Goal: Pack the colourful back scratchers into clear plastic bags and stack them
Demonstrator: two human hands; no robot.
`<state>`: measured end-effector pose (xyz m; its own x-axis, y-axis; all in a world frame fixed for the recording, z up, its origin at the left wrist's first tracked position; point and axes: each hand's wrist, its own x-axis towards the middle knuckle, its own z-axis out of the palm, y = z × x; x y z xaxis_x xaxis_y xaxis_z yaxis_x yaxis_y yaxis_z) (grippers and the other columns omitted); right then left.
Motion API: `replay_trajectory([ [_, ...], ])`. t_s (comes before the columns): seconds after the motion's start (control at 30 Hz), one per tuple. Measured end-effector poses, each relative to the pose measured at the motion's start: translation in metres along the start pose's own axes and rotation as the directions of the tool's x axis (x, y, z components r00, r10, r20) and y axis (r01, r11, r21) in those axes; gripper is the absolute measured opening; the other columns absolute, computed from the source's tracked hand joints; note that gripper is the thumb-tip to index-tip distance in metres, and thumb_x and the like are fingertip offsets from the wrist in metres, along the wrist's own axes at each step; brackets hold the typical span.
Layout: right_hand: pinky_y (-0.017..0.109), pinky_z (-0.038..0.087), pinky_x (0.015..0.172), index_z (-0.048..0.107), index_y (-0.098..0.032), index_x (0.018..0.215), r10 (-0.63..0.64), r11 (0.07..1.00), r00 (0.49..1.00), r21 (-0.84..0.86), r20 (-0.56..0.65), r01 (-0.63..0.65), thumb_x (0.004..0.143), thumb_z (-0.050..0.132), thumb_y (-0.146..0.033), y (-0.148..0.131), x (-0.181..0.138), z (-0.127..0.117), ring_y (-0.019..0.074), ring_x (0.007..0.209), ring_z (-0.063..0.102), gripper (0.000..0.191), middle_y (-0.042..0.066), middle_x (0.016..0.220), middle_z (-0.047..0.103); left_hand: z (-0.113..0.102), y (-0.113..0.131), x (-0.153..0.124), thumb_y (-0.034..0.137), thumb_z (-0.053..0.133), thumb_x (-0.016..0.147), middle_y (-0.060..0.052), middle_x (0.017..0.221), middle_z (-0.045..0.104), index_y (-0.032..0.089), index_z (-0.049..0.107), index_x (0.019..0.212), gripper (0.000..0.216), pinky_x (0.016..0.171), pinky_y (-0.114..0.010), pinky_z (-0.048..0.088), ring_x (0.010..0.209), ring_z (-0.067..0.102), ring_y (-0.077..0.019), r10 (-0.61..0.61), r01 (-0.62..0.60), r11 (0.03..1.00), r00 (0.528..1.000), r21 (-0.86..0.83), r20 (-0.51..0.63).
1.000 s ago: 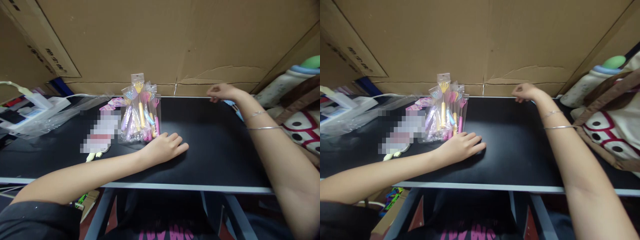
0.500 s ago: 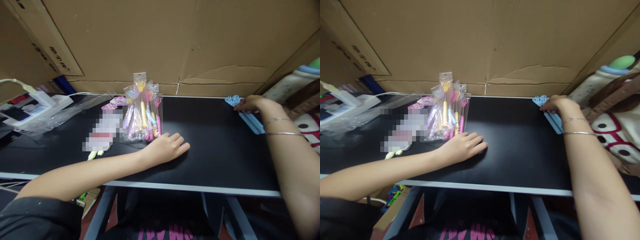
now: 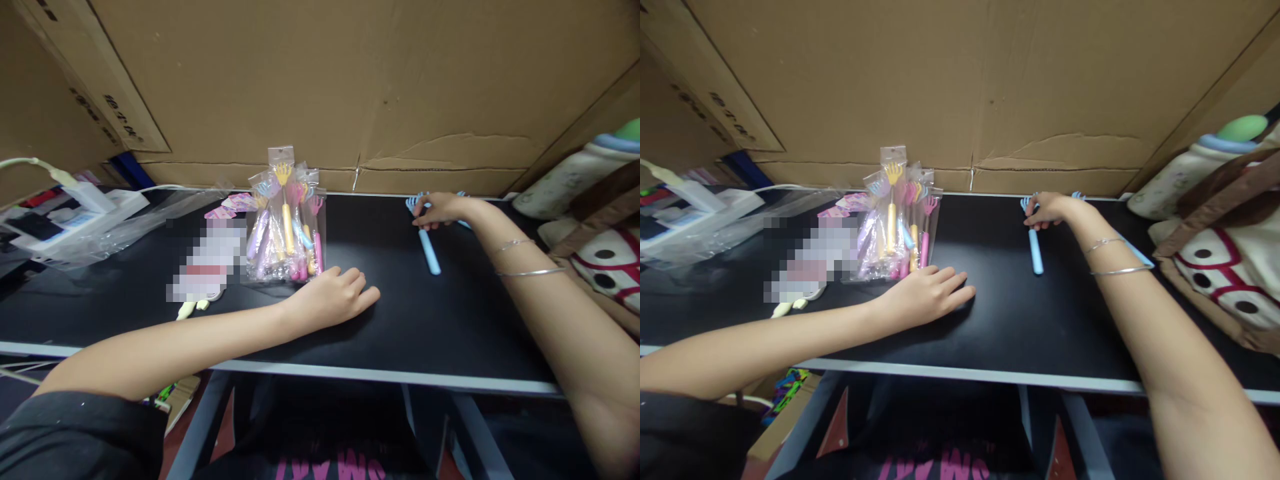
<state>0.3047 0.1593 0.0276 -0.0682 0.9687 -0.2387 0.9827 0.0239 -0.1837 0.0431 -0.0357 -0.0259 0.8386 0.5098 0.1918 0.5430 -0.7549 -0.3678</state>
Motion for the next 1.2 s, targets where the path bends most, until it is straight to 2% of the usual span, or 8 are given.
replay_trajectory([
  [0.07, 0.022, 0.041, 0.050, 0.063, -0.019, 0.086, -0.041, 0.999, 0.996, 0.003, 0.082, 0.041, 0.080, 0.071, -0.020, -0.016, -0.001, 0.006, 0.0129, 0.054, 0.064, 0.010, 0.000, 0.060, 0.069, -0.001, 0.000, 0.000, 0.011, 0.043, 0.098, -0.007, 0.093, 0.065, 0.016, 0.055, 0.106, 0.015, 0.059, -0.029, 0.035, 0.080, 0.060, -0.0183, 0.000, 0.000, 1.000, 1.000, -0.001, 0.004],
  [0.23, 0.025, 0.048, 0.062, 0.061, -0.018, 0.088, -0.247, 0.969, 0.959, 0.049, 0.136, 0.242, 0.082, 0.065, -0.019, -0.052, -0.017, 0.020, 0.0132, 0.060, 0.065, 0.007, -0.001, 0.064, 0.069, -0.003, 0.000, 0.000, 0.010, 0.040, 0.099, -0.006, 0.094, 0.066, 0.017, 0.055, 0.106, 0.018, 0.059, -0.029, 0.034, 0.082, 0.060, -0.0185, -0.005, 0.006, 1.000, 1.000, -0.007, 0.025],
  [0.47, 0.025, 0.041, 0.059, 0.064, -0.025, 0.091, -0.374, 0.915, 0.926, -0.144, 0.049, 0.377, 0.078, 0.058, -0.023, -0.085, -0.049, 0.039, 0.0169, 0.072, 0.067, 0.014, -0.004, 0.072, 0.072, -0.003, 0.000, 0.001, 0.012, 0.039, 0.100, -0.005, 0.095, 0.067, 0.017, 0.055, 0.104, 0.018, 0.060, -0.030, 0.034, 0.081, 0.061, -0.0180, -0.006, 0.006, 1.000, 1.000, 0.009, 0.021],
  [0.6, 0.025, 0.036, 0.056, 0.063, -0.025, 0.091, -0.410, 0.902, 0.912, -0.163, -0.026, 0.401, 0.079, 0.054, -0.023, -0.085, -0.055, 0.046, 0.0172, 0.073, 0.064, 0.014, -0.001, 0.079, 0.071, -0.005, -0.001, 0.000, 0.010, 0.039, 0.099, -0.005, 0.093, 0.066, 0.018, 0.056, 0.104, 0.019, 0.059, -0.030, 0.034, 0.079, 0.061, -0.0185, 0.005, -0.006, 1.000, 1.000, 0.021, 0.016],
  [0.77, 0.023, 0.037, 0.059, 0.060, -0.022, 0.087, -0.504, 0.864, 0.864, 0.008, -0.027, 0.504, 0.082, 0.051, -0.023, -0.072, -0.043, 0.054, 0.0142, 0.063, 0.060, 0.010, -0.004, 0.061, 0.064, -0.008, -0.003, -0.003, 0.013, 0.048, 0.096, -0.004, 0.093, 0.068, 0.019, 0.059, 0.104, 0.015, 0.059, -0.030, 0.035, 0.079, 0.062, -0.0183, 0.010, -0.009, 1.000, 1.000, 0.021, -0.014],
  [0.93, 0.024, 0.032, 0.057, 0.061, -0.023, 0.087, -0.512, 0.856, 0.846, -0.006, -0.147, 0.517, 0.088, 0.051, -0.037, -0.067, -0.036, 0.065, 0.0141, 0.058, 0.054, 0.018, -0.003, 0.060, 0.062, -0.031, -0.017, -0.008, 0.019, 0.049, 0.096, 0.000, 0.089, 0.072, 0.023, 0.065, 0.098, 0.017, 0.061, -0.030, 0.037, 0.080, 0.063, -0.0170, 0.001, 0.003, 0.999, 0.993, 0.039, -0.119],
  [1.1, 0.026, 0.029, 0.058, 0.063, -0.024, 0.090, -0.482, 0.873, 0.847, -0.038, -0.227, 0.486, 0.090, 0.049, -0.039, -0.070, -0.038, 0.073, 0.0163, 0.062, 0.056, 0.021, -0.001, 0.067, 0.064, -0.068, -0.055, -0.032, 0.028, 0.043, 0.100, 0.004, 0.090, 0.073, 0.029, 0.069, 0.104, 0.026, 0.062, -0.026, 0.036, 0.086, 0.063, -0.0138, -0.209, 0.232, 0.970, 0.947, 0.070, -0.244],
  [1.2, 0.026, 0.029, 0.057, 0.064, -0.024, 0.090, -0.470, 0.879, 0.847, -0.049, -0.248, 0.474, 0.090, 0.049, -0.037, -0.071, -0.039, 0.075, 0.0165, 0.062, 0.056, 0.020, -0.001, 0.068, 0.065, -0.079, -0.088, -0.062, 0.036, 0.042, 0.101, 0.002, 0.096, 0.072, 0.034, 0.068, 0.111, 0.028, 0.059, -0.024, 0.030, 0.095, 0.062, -0.0143, -0.528, 0.555, 0.830, 0.813, 0.056, -0.244],
])
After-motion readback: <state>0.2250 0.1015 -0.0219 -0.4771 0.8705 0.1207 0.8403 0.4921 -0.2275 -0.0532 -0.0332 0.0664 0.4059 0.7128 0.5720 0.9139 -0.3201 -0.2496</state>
